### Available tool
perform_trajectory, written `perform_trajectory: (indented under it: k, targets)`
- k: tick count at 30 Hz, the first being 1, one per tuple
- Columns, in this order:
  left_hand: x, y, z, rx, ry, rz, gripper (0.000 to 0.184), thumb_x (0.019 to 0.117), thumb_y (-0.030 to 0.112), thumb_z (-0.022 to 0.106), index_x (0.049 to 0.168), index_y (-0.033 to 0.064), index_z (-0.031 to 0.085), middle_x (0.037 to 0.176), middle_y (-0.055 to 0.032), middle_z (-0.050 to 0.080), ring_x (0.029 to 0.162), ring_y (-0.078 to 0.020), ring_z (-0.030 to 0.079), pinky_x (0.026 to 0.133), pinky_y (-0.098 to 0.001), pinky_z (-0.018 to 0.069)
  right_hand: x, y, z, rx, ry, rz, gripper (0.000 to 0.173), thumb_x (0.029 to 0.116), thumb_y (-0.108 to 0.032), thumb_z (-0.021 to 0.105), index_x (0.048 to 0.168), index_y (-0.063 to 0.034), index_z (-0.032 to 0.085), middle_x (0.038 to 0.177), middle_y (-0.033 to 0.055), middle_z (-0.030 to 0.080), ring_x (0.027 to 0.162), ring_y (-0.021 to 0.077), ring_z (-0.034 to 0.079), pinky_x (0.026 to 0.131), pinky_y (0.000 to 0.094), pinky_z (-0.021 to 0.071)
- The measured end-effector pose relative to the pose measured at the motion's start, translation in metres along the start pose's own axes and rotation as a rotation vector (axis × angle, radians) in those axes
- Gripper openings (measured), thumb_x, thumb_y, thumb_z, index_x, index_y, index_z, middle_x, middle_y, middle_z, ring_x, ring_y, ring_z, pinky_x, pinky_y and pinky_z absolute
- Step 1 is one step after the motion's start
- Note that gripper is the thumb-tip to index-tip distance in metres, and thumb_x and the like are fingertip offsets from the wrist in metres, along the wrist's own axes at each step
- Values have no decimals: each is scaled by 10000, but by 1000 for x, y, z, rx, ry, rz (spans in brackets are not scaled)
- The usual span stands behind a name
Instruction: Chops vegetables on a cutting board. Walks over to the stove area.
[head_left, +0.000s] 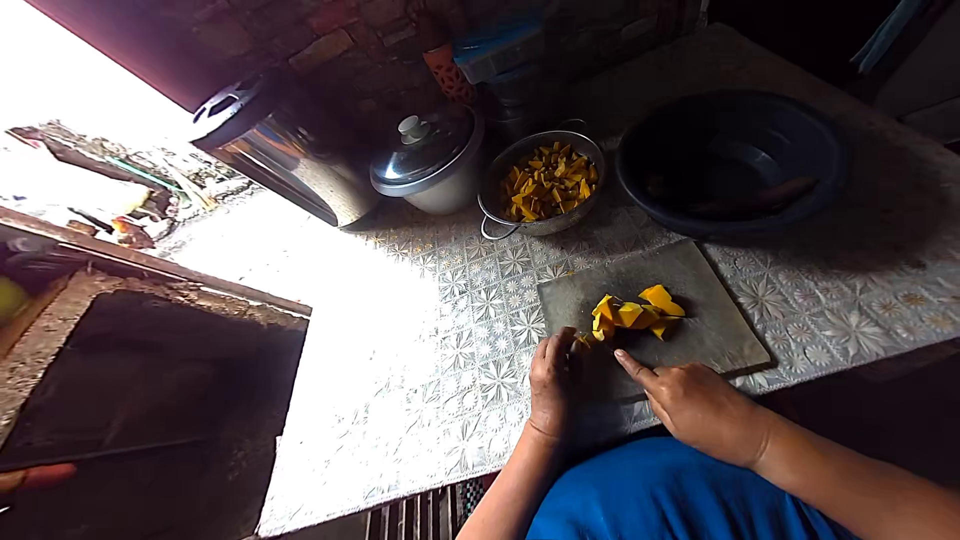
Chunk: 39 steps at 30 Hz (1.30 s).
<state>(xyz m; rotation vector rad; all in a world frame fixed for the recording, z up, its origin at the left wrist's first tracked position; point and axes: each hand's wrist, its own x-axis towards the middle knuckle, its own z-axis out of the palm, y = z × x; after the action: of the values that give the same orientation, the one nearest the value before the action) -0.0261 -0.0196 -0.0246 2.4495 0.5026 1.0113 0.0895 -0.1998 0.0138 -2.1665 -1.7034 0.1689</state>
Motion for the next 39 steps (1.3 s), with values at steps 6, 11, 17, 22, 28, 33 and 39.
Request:
perform_trajectory:
  k: [6, 11, 17, 22, 28, 33, 39]
  targets:
    - [6, 5, 1, 11, -98, 21, 323, 938, 198, 661, 1167, -25, 700, 1061, -175, 708, 844, -199, 682, 721, -292, 572, -12, 12, 3, 6, 371, -27, 504, 891, -120, 483, 1347, -58, 689, 556, 35, 553, 414, 199, 517, 391, 352, 415]
    - [17, 16, 3, 94, -205, 32, 421, 825, 274, 801, 1161, 28, 737, 1130, -167, 726, 1023, -336, 696, 890, -457, 569, -13, 16, 5, 54, 421, 13, 496, 893, -123, 483, 1335, -42, 693, 583, 48, 601, 423, 197, 539, 404, 353, 446]
    - [29, 16, 5, 86, -219, 66, 352, 784, 176, 819, 1119, 79, 769, 1121, -129, 741, 1032, -320, 694, 906, -447, 556, -14, 19, 2, 65, 455, 30, 489, 909, -140, 469, 1331, -40, 695, 593, 56, 615, 431, 202, 548, 412, 353, 452]
    - [31, 13, 4, 65, -222, 73, 285, 792, 199, 823, 1026, 49, 763, 1058, -126, 746, 1008, -314, 695, 905, -430, 556, -16, 22, -1, 66, 465, 40, 490, 917, -143, 462, 1337, -44, 693, 610, 62, 631, 434, 204, 555, 415, 354, 458]
    - [39, 13, -16, 40, -323, -37, 289, 850, 207, 754, 1069, 19, 738, 987, -101, 754, 966, -259, 707, 890, -397, 559, -16, 21, -3, 91, 474, 34, 482, 917, -140, 471, 1332, -43, 696, 624, 68, 643, 441, 200, 560, 419, 349, 463]
    - [63, 11, -24, 138, -623, -93, 352, 947, 315, 685, 1193, 74, 756, 1098, -144, 728, 1101, -334, 651, 985, -482, 500, -14, 20, -1, 101, 465, 24, 479, 921, -150, 471, 1329, -51, 701, 623, 64, 642, 445, 200, 565, 422, 349, 465]
    - [78, 9, -23, 104, -607, -248, 518, 976, 322, 673, 1376, -5, 625, 1275, -225, 648, 1154, -346, 632, 1002, -447, 510, -17, 22, 0, 97, 467, 31, 483, 917, -153, 466, 1327, -54, 704, 602, 52, 623, 434, 189, 547, 413, 340, 451]
